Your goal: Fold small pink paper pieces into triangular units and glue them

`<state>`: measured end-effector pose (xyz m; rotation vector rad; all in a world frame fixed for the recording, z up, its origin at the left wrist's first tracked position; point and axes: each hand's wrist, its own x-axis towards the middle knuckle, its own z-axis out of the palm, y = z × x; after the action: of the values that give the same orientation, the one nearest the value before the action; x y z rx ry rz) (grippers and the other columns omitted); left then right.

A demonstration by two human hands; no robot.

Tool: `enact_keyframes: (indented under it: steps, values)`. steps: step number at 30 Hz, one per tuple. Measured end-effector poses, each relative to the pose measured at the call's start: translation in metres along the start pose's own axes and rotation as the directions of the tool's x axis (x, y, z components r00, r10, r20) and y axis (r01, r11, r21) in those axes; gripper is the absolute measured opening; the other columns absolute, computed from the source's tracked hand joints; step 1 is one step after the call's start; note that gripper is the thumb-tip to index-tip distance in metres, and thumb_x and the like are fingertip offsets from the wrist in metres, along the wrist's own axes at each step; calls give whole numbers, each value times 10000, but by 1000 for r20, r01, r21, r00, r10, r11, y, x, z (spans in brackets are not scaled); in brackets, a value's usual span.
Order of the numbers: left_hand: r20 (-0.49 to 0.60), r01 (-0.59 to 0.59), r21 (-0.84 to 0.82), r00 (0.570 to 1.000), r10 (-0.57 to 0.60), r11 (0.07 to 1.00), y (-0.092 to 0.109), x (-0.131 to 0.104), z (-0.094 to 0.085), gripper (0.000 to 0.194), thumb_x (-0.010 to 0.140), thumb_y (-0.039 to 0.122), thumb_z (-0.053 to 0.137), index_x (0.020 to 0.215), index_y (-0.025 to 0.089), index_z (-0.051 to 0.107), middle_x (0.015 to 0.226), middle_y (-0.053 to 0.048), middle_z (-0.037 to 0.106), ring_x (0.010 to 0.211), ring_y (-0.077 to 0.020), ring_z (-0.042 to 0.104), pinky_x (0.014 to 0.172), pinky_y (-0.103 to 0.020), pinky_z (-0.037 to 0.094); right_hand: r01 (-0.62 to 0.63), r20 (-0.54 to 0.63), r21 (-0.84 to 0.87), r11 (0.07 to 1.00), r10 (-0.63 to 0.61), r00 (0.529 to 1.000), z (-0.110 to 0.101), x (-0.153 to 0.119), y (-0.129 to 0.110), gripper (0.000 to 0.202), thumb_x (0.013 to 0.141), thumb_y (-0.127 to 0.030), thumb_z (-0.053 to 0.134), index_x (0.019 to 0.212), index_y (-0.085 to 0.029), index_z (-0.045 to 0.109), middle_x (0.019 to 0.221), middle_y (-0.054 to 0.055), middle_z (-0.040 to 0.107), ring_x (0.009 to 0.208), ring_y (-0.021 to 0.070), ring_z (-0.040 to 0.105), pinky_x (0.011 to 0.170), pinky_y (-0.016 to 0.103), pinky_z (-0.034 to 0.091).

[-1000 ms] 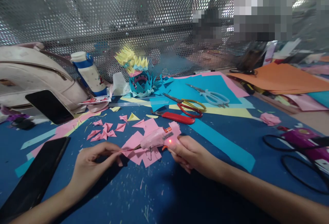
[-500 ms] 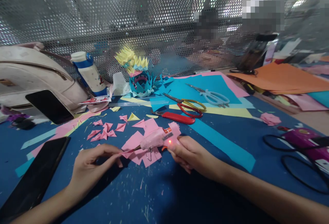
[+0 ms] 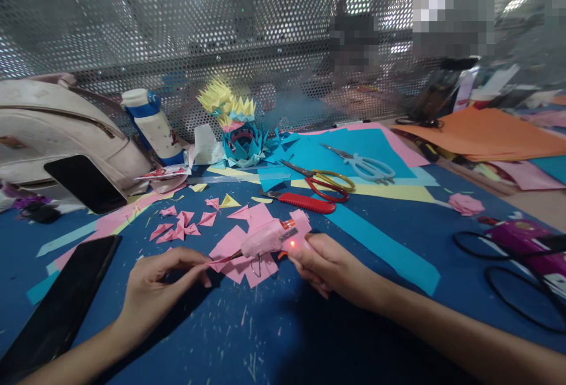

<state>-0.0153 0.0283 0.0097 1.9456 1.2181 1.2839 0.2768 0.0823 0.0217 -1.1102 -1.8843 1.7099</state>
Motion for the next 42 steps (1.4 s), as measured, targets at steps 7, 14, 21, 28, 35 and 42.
enact_keyframes:
  steps: [7, 14, 21, 28, 35, 42]
  values:
    - [-1, -5, 2, 1000, 5, 1000, 0, -1, 0, 122, 938, 177, 658, 882, 244, 744, 641, 54, 735, 521, -111, 710, 546, -173, 580, 5, 24, 35, 999, -6, 1000, 0, 3, 5, 664, 897, -796, 459, 586, -215, 370, 459, -70, 335, 385, 64, 323, 364, 198, 284]
    - [-4, -12, -4, 1000, 12, 1000, -1, 0, 0, 120, 930, 158, 667, 886, 240, 742, 648, 63, 735, 530, -94, 709, 565, -145, 571, -17, -2, 73, 997, 17, 1000, 0, 2, 4, 655, 872, -807, 487, 642, -196, 442, 484, -74, 348, 392, 60, 323, 362, 191, 280]
    - [-2, -19, -10, 1000, 19, 1000, -1, 0, 0, 117, 935, 156, 664, 884, 226, 743, 653, 54, 737, 530, -96, 710, 562, -144, 575, -13, 20, 57, 998, 12, 1000, -2, 3, 7, 640, 886, -773, 499, 724, -157, 566, 460, -69, 378, 364, 61, 339, 347, 195, 213]
    - [3, -12, -24, 1000, 12, 1000, -2, -1, 1, 122, 939, 158, 660, 895, 237, 740, 658, 58, 739, 533, -95, 712, 566, -144, 577, -7, 36, 28, 1000, 6, 999, -5, 2, 8, 653, 899, -765, 472, 749, -144, 610, 440, -63, 390, 357, 67, 348, 373, 206, 236]
    - [7, 13, -31, 1000, -13, 999, -4, 1, 1, 113, 931, 153, 665, 886, 229, 735, 670, 49, 743, 544, -96, 715, 567, -141, 576, 1, 11, 50, 999, -1, 1000, -3, 2, 5, 665, 882, -782, 479, 716, -149, 596, 434, -57, 391, 360, 69, 322, 366, 221, 195]
    - [7, 29, -46, 1000, -29, 999, -5, 0, 1, 123, 931, 150, 655, 875, 230, 730, 664, 57, 736, 549, -81, 711, 576, -118, 564, -24, -42, 20, 999, 25, 999, -2, 0, 5, 747, 875, -839, 383, 708, -141, 588, 425, -45, 389, 373, 78, 331, 390, 228, 208]
